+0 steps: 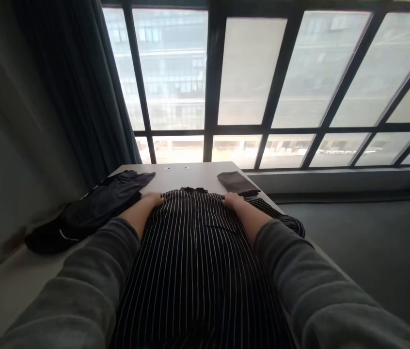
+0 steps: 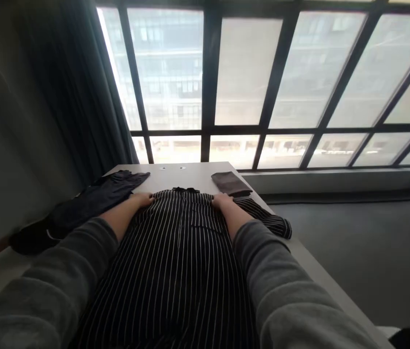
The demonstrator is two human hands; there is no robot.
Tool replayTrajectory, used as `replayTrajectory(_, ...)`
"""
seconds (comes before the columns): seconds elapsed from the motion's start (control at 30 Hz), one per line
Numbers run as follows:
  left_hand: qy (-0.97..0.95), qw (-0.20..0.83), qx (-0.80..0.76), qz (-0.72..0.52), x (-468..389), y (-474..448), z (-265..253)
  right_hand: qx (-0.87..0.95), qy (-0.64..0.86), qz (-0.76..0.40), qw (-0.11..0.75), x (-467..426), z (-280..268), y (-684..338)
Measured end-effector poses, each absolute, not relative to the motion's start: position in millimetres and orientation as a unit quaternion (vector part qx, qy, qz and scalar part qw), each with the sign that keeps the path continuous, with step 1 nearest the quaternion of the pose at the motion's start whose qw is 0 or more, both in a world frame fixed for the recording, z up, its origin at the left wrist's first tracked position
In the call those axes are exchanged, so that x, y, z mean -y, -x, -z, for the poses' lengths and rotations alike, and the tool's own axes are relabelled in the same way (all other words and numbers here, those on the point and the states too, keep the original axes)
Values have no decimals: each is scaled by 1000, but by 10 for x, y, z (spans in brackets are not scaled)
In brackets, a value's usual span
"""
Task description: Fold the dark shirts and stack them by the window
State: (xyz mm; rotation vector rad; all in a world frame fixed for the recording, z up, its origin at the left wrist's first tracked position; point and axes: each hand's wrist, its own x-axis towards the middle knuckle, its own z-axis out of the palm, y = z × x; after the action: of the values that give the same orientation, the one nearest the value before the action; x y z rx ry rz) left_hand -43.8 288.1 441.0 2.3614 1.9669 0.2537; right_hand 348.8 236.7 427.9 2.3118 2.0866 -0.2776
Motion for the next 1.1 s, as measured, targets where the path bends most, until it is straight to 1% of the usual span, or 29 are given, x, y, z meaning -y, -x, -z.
replayTrajectory(0.07, -736, 62, -673, -28, -2985, 420, -4165, -666, -739, 104, 16, -2435, -4061, -3529)
replayTrajectory(0.13, -712, 80, -698, -3, -3028, 492, -3925, -667, -738, 103, 10, -2460, -3864, -3642)
replayTrajectory(0.3, -691, 81, -718, -8, -2995, 744, -3568, -681, -726, 96, -5, -2498, -3571, -3949)
replayTrajectory(0.53, -678, 72, -731, -23, -2900, 810, -3516, -687, -721, 92, -15, -2552, -3523, -4016)
replayTrajectory(0.73, -696, 86, -712, -28, -2722, 711, -3719, -676, -732, 78, -15, -2430, -3693, -3884)
replayTrajectory(0.87, -740, 76, -665, -68, -2163, 783, -3882, -703, -709, 33, -45, -2077, -3867, -3784)
replayTrajectory(0.93, -797, 70, -589, -114, -1662, 949, -3888, -745, -661, 33, -79, -1689, -3911, -3799)
replayTrajectory(0.97, -825, 75, -543, -136, -1367, 1061, -3871, -770, -628, 53, -94, -1435, -3921, -3825)
replayTrajectory(1.03, -846, 93, -503, -152, -738, 1313, -3810, -811, -561, 122, -114, -840, -3932, -3900)
replayTrajectory(1.1, -822, 101, -534, -172, -130, 1557, -3727, -824, -521, 176, -140, -197, -3937, -3976)
